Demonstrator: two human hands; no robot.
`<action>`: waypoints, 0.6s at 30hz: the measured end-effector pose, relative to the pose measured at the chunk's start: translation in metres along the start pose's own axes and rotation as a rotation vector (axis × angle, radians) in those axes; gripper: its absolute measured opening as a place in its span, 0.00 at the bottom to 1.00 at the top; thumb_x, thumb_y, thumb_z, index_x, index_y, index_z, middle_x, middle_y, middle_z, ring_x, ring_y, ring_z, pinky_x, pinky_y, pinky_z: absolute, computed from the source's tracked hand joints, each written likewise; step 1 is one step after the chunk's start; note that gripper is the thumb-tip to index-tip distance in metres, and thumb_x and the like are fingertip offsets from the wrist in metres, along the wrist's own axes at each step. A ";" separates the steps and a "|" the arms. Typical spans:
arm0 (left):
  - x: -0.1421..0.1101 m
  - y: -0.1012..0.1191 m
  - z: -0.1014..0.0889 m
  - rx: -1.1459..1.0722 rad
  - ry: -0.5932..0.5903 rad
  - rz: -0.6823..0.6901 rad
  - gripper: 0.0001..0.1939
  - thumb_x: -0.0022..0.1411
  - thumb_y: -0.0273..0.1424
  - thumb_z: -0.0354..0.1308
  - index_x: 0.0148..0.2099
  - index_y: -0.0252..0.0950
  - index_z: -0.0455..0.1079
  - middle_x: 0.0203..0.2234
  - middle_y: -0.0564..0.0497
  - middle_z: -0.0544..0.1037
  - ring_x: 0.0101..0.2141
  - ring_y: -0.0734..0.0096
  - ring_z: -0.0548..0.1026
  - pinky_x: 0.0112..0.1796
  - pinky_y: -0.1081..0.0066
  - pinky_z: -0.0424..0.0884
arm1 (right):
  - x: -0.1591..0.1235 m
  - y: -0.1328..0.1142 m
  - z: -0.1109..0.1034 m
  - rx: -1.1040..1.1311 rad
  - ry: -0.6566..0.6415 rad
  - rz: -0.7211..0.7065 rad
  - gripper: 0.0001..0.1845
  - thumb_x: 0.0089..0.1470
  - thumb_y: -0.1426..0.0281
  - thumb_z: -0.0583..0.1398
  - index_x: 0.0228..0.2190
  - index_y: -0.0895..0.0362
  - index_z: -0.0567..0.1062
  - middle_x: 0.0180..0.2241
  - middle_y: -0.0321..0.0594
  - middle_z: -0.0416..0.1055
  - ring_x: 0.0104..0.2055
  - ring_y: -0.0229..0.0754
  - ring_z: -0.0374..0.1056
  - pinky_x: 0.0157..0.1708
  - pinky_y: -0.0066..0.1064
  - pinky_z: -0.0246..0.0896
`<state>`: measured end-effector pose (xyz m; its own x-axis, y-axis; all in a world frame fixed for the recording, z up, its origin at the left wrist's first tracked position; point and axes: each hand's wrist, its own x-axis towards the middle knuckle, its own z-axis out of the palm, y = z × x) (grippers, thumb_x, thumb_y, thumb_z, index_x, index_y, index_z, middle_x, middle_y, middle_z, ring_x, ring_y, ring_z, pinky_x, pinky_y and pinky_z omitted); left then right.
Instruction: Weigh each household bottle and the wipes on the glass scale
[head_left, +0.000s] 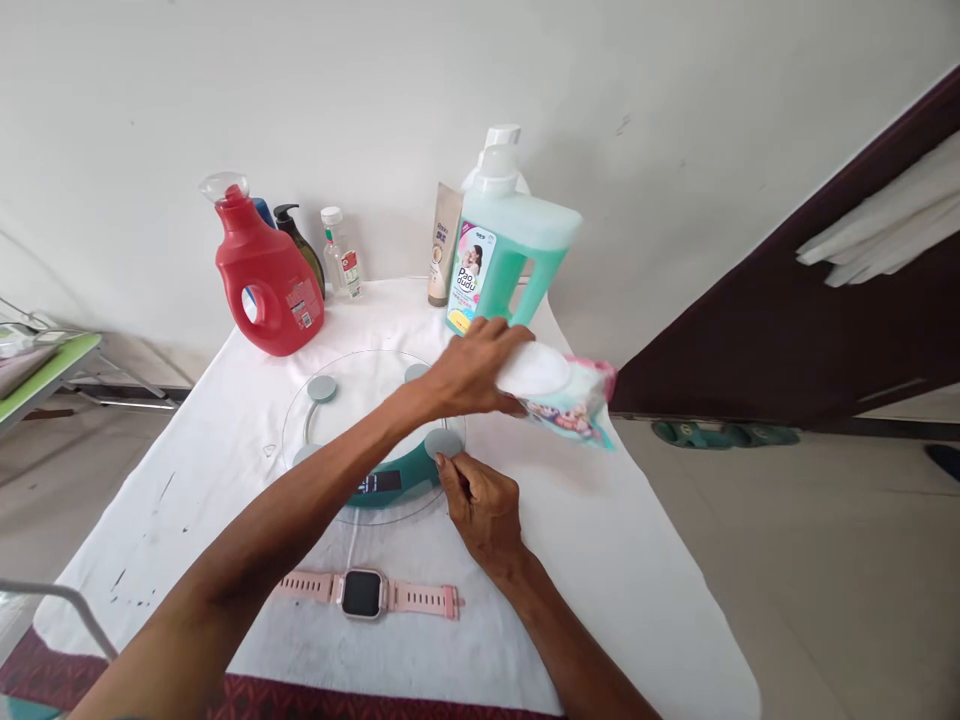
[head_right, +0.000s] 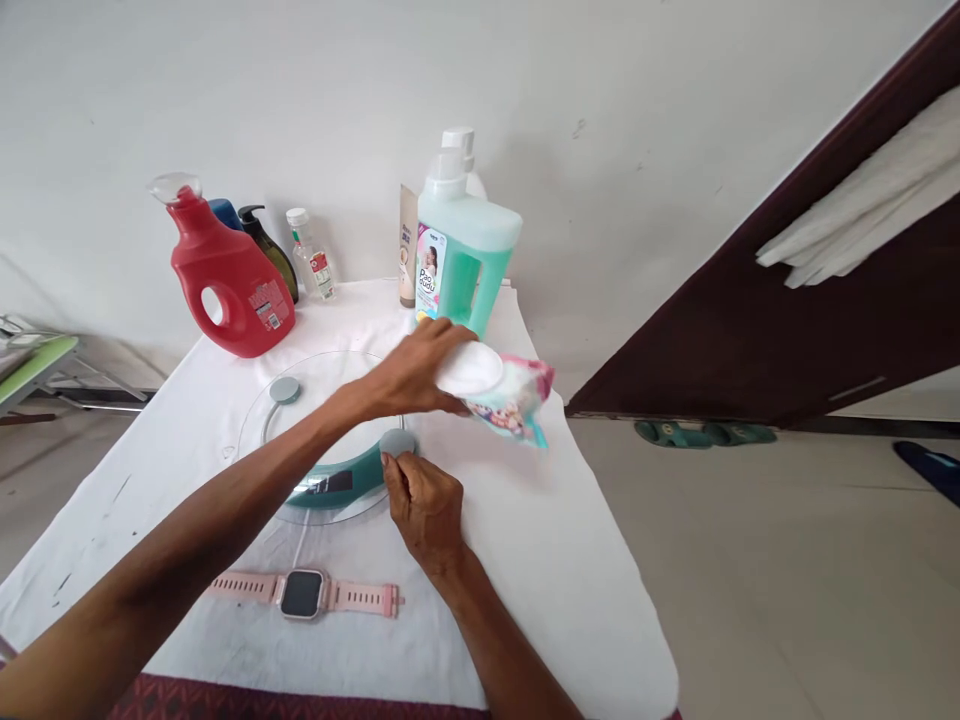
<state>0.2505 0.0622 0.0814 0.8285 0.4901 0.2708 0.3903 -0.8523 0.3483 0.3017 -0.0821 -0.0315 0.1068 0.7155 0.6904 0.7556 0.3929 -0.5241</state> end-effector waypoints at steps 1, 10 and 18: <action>-0.007 -0.002 -0.011 0.000 0.062 -0.022 0.38 0.51 0.38 0.77 0.60 0.36 0.65 0.54 0.41 0.72 0.53 0.51 0.69 0.50 0.54 0.72 | 0.000 0.000 0.000 0.000 0.002 0.007 0.23 0.71 0.70 0.56 0.21 0.54 0.63 0.17 0.30 0.62 0.19 0.31 0.54 0.22 0.28 0.49; -0.114 -0.040 -0.077 0.286 0.230 -0.377 0.35 0.47 0.49 0.77 0.52 0.42 0.70 0.43 0.46 0.74 0.48 0.47 0.72 0.47 0.53 0.72 | 0.002 0.001 -0.001 0.033 -0.026 0.085 0.24 0.71 0.66 0.55 0.21 0.54 0.61 0.16 0.28 0.56 0.19 0.31 0.48 0.22 0.28 0.46; -0.156 -0.043 -0.040 0.249 0.139 -0.538 0.37 0.48 0.55 0.74 0.53 0.42 0.70 0.44 0.44 0.76 0.47 0.46 0.74 0.45 0.50 0.74 | 0.004 0.003 -0.002 0.005 -0.038 0.184 0.27 0.70 0.60 0.54 0.20 0.53 0.57 0.16 0.27 0.50 0.20 0.32 0.43 0.21 0.28 0.43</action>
<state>0.0882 0.0300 0.0600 0.4351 0.8692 0.2351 0.8359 -0.4869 0.2532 0.3060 -0.0795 -0.0296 0.2189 0.7966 0.5634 0.7221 0.2561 -0.6426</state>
